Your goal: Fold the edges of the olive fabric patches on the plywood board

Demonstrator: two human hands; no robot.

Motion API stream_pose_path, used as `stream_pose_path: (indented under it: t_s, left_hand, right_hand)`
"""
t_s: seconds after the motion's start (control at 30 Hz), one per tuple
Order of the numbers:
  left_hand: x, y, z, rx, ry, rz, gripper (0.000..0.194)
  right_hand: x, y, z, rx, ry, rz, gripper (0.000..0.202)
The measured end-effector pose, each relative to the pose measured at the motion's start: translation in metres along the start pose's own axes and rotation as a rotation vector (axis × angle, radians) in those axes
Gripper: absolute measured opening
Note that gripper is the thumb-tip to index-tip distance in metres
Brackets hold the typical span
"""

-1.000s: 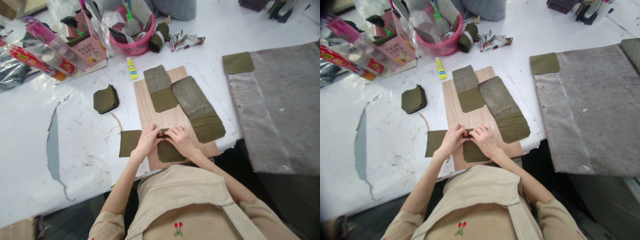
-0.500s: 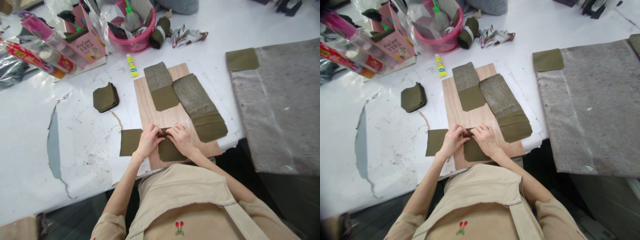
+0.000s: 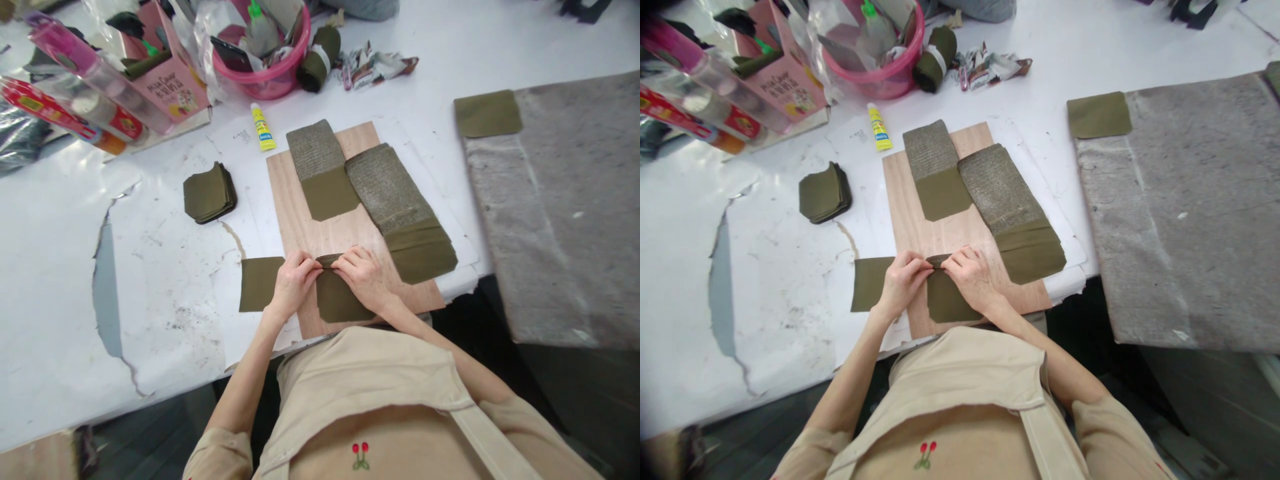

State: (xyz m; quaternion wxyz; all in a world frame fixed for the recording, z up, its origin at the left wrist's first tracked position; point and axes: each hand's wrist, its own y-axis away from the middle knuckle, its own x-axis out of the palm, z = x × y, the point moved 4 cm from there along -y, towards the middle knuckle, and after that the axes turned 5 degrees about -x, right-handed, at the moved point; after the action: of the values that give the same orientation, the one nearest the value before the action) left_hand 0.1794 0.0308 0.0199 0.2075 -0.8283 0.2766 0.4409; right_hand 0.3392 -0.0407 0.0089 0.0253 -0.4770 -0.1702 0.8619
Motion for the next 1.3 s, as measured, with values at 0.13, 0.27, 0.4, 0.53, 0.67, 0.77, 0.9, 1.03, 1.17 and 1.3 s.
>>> stream_pose_path:
  t_s: [0.13,0.27,0.4,0.53,0.67,0.77,0.9,1.03,1.17,1.3]
  left_hand:
    - [-0.002,0.001,0.002,0.011,0.011,0.019,0.015]
    - [-0.002,0.001,0.003,0.029,0.012,-0.002,0.015]
    - [0.000,0.003,0.003,0.035,0.014,-0.024,0.015]
    - [0.001,0.005,0.003,0.032,0.017,-0.042,0.015]
    - [0.002,0.005,0.004,0.043,0.025,-0.049,0.014]
    - [0.003,0.005,0.005,0.062,0.037,-0.072,0.013]
    - [0.005,0.006,0.005,0.064,0.072,-0.118,0.012]
    - [0.005,0.008,0.004,0.082,0.085,-0.151,0.013]
    - [0.006,0.009,0.002,0.169,-0.011,-0.149,0.017]
    - [0.007,0.011,0.001,0.244,-0.118,-0.133,0.020]
  right_hand:
    - [0.001,0.001,0.000,-0.006,0.017,0.002,0.015]
    - [0.001,0.000,-0.001,-0.003,0.016,-0.017,0.017]
    - [-0.001,-0.001,0.000,0.021,-0.006,-0.021,0.018]
    - [-0.003,-0.002,0.001,0.054,-0.020,-0.022,0.019]
    - [-0.005,-0.002,0.001,0.043,-0.041,-0.023,0.022]
    - [-0.004,-0.001,0.001,0.005,-0.040,-0.028,0.023]
    - [-0.004,-0.001,0.001,0.002,-0.031,-0.038,0.022]
    - [-0.003,-0.002,0.001,0.008,-0.034,-0.035,0.022]
    - [-0.003,-0.001,0.001,0.014,-0.033,-0.038,0.022]
    - [-0.002,-0.001,0.000,0.011,-0.033,-0.033,0.022]
